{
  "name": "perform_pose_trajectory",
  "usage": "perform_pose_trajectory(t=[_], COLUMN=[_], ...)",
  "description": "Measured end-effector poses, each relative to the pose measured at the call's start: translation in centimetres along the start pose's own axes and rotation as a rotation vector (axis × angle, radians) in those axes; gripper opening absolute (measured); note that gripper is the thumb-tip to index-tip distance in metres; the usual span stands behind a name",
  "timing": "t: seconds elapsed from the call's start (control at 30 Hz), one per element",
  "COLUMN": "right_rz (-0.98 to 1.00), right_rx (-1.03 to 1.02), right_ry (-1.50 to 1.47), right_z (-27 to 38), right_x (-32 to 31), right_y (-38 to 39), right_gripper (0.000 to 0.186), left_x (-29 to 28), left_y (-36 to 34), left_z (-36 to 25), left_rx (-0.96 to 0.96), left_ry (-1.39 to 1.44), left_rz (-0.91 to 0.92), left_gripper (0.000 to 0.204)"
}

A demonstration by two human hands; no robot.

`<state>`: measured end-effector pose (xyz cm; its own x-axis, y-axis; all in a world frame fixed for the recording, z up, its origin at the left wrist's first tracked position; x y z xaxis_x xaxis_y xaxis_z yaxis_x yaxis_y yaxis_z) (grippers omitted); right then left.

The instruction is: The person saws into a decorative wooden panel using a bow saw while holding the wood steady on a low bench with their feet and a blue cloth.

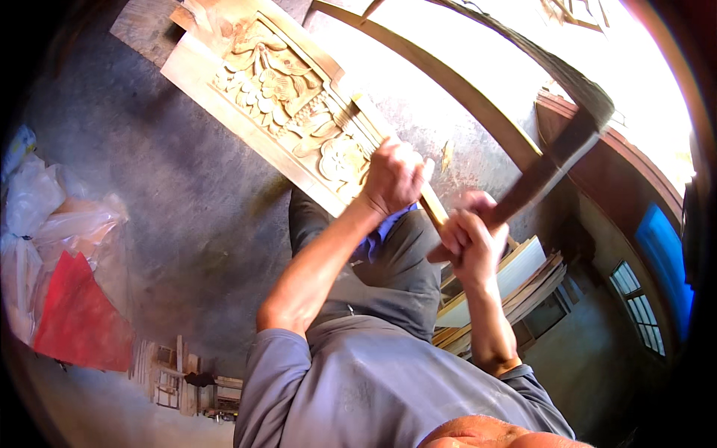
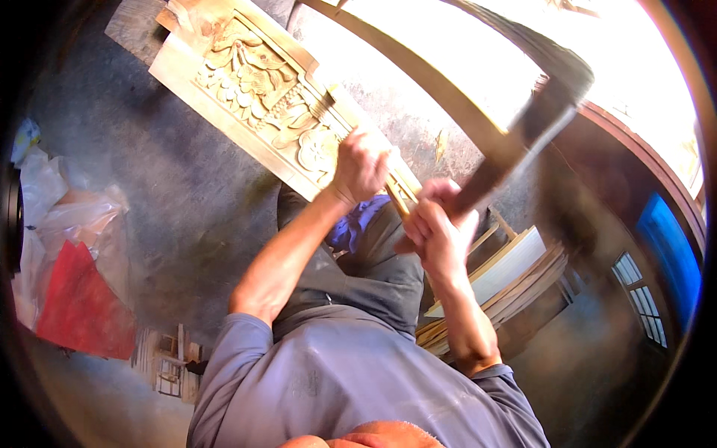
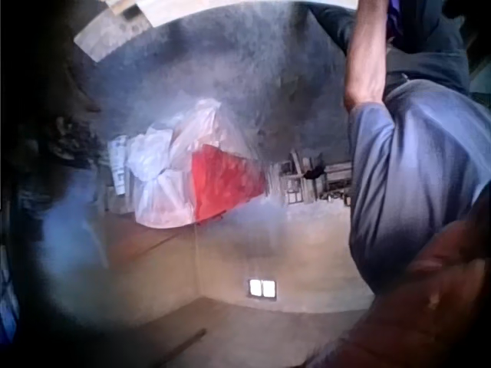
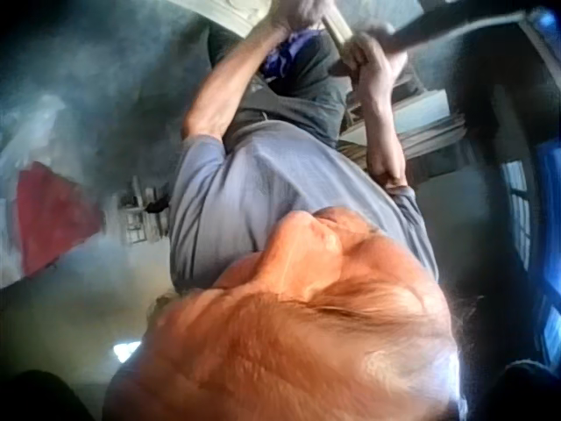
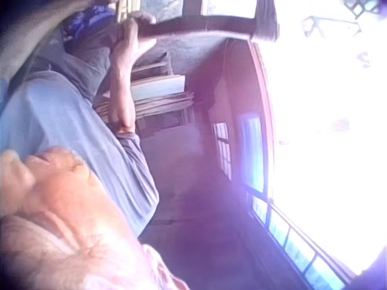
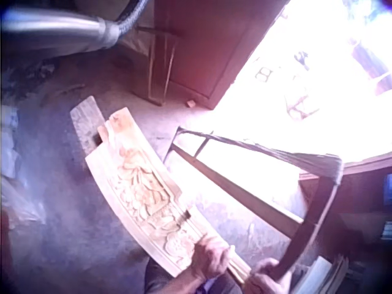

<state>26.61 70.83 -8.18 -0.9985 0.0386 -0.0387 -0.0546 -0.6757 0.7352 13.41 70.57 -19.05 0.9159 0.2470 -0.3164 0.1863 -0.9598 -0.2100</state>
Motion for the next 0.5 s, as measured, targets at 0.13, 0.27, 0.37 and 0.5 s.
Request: perform_pose_trajectory(t=[0.13,0.27,0.37,0.5], right_rz=[-0.005,0.064,0.026,0.064], right_rx=[0.048,-0.102,0.022,-0.059], right_ry=[0.055,0.057,-0.1,-0.121], right_z=[4.8,9.3,2.1,-1.7], right_x=[-6.9,-7.0,-7.1,-0.5], right_y=[12.0,16.1,9.1,-2.1], right_gripper=[0.014,0.019,0.012,0.008], left_x=[-0.4,-0.1,1.4,0.1], left_y=[1.9,2.4,2.3,-1.3], left_z=[-12.7,-18.1,-9.5,1.2], left_rx=[-0.024,-0.107,-0.07,0.01], left_ry=[0.128,0.234,0.115,-0.047], left_rz=[-0.012,0.037,0.102,0.022], left_gripper=[0.035,0.032,0.027,0.036])
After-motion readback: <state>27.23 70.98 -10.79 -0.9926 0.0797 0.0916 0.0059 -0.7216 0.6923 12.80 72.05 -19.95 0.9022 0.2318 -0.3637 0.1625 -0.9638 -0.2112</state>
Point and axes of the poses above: each hand's wrist, its own y-axis away from the middle knuckle, its own x-axis out of the palm, z = x × y, the point moved 8 cm from there along -y, towards the middle knuckle, and after that the axes turned 3 degrees about -y, right-handed, at the moved point
